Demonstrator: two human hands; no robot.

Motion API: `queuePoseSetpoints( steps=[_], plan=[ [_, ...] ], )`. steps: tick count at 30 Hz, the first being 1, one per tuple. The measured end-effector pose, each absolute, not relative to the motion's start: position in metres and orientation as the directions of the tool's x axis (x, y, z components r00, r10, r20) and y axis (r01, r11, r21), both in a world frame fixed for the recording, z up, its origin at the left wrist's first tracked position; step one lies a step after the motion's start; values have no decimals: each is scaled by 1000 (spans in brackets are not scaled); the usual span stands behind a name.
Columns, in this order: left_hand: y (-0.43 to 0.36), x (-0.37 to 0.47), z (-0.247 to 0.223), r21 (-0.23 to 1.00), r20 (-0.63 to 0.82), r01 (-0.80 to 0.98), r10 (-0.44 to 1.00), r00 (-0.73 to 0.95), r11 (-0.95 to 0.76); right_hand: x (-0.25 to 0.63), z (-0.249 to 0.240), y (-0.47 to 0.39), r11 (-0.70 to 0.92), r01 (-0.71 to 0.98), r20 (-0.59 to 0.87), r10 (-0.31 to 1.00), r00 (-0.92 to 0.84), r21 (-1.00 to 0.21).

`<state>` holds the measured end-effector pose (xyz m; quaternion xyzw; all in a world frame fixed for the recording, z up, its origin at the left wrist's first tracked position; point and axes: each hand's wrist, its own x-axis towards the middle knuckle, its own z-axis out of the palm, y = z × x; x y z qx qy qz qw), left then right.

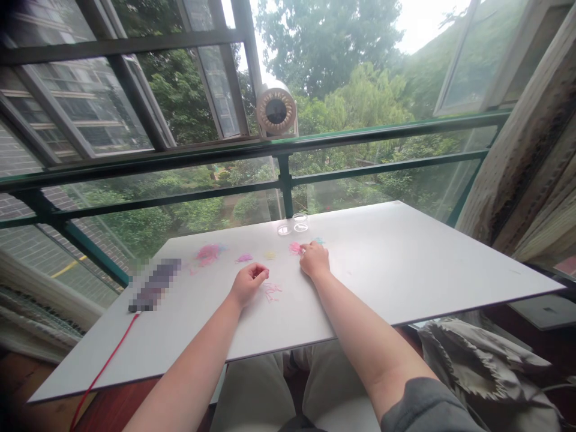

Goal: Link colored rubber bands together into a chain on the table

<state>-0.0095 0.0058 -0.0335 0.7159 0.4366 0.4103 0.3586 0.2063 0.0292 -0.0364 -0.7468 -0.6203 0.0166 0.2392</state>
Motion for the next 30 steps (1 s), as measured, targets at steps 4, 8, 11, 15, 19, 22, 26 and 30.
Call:
queuePoseSetpoints(
  steps=[4,8,11,15,19,22,26,30],
  plan=[
    [4,-9,-32,874,267,331,920,285,-356,203,-34,26,-54,944,305,939,159,-326],
    [3,-9,-31,872,260,339,920,292,-354,202,-34,25,-4,950,346,931,118,-313],
    [3,-9,-30,869,267,339,919,290,-360,203,-37,26,47,936,353,932,85,-350],
    [3,-9,-30,869,273,336,918,289,-364,207,-41,28,71,882,344,933,108,-466],
    [3,-9,-30,871,270,331,916,296,-364,211,-44,30,99,776,349,923,163,-622],
    [3,-9,-29,872,268,330,917,295,-361,213,-45,32,114,678,349,910,221,-726],
    [4,-10,-31,872,270,326,915,298,-364,214,-45,32,150,600,364,896,253,-786],
    [5,-10,-34,870,282,323,913,293,-373,215,-44,31,137,571,353,890,288,-809]
  ],
)
